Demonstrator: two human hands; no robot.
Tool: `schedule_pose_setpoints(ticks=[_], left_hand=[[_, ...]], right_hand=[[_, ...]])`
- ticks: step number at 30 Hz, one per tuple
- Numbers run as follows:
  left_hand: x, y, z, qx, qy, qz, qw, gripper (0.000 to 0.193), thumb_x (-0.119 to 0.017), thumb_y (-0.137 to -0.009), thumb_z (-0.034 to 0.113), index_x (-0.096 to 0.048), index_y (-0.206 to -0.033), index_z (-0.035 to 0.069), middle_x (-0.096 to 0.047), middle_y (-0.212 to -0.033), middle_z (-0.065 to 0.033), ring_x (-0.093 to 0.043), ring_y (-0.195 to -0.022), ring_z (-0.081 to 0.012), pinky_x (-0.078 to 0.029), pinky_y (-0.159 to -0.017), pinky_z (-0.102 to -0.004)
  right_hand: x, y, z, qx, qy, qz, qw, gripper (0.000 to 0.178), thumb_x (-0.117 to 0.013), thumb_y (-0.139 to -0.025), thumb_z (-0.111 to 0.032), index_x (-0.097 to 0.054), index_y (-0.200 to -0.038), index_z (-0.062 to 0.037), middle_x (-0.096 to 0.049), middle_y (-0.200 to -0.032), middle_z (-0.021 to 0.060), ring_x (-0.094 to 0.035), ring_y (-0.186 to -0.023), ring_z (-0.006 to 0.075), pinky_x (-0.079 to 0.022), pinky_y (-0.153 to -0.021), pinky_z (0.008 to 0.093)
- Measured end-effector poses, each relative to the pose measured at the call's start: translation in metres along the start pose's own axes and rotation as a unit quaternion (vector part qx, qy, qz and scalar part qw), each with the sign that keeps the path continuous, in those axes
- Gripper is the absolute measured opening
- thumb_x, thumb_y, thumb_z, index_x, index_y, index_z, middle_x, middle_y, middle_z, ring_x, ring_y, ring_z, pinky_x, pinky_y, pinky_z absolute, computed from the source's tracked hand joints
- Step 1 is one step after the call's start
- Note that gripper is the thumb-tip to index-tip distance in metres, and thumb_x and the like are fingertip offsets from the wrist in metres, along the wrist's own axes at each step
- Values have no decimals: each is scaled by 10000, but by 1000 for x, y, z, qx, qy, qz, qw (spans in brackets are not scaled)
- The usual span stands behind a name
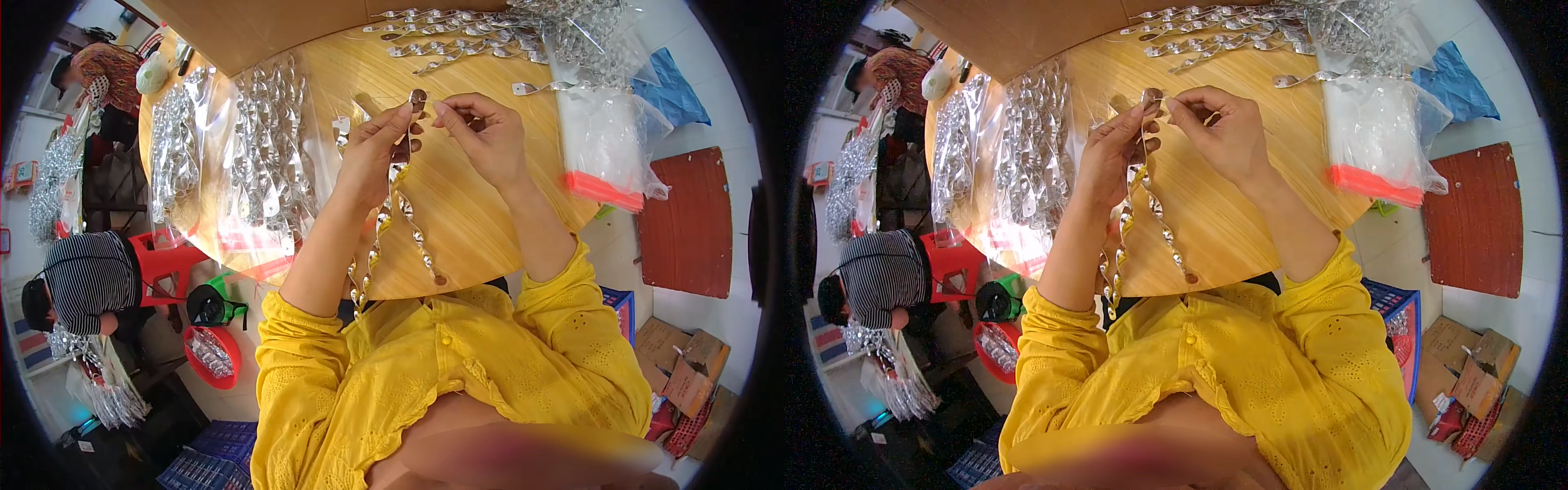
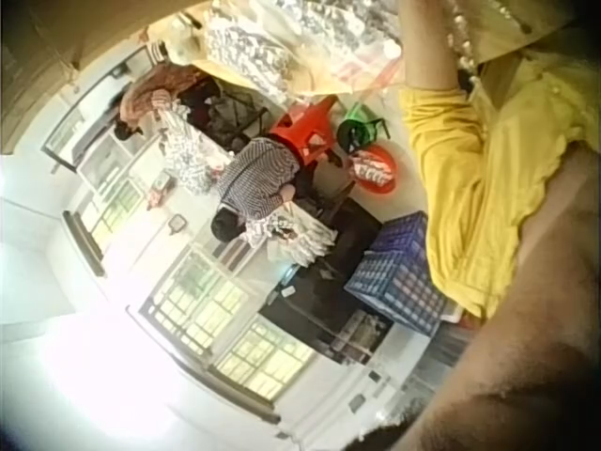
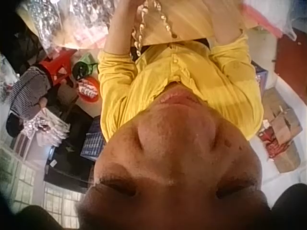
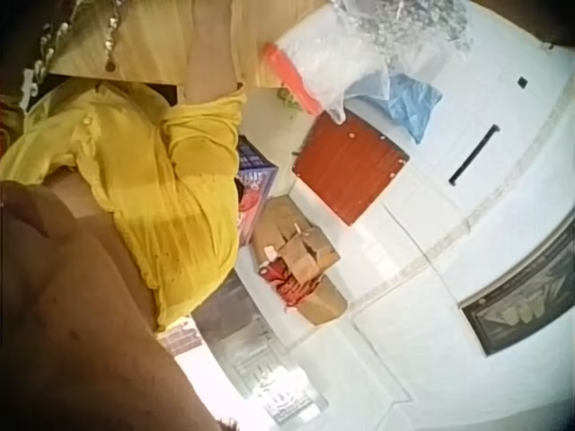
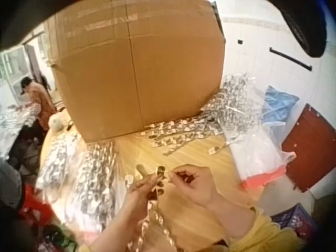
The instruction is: Assembling silver-colored decorative chains and placing them into plastic bags for packaging.
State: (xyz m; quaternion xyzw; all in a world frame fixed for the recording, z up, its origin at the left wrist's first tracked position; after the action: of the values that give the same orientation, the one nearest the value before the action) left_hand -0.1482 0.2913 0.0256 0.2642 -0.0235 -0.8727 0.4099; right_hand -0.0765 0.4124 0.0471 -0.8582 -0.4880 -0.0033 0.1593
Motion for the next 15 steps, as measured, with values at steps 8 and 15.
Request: schedule_pose_setpoints(ticks=[8,15], left_hand=[[-1,0,-1,7,-3,-5,1000,273,-559,-793,269,-594,-931,36,-550,-750,-28,-487,-633,-94,-371,-581,-202],[0,-1,-3,4,-3,-3,1000,277,-566,-789,264,-592,-944,36,-552,-739,-24,-484,-612,-91,-364,-563,-204]], right_hand=[[0,-1,1,26,16,11,999,120,-578,-774,-92,-585,-831,14,-592,-681,46,-548,-619,65,-412,-521,169],[-1,1,-2,28,67,12,997,115,-584,-771,-100,-595,-826,0,-599,-670,40,-561,-615,65,-411,-515,171]])
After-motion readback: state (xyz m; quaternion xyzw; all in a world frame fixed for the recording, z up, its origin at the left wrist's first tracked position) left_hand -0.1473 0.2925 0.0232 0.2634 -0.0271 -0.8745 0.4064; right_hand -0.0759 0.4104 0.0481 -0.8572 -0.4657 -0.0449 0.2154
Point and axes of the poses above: each hand's wrist, its own y-axis away from the middle knuckle, its own x-axis out of the back of the hand, z = x × y, the point moved 4 cm from there along -y, towards the middle knuckle
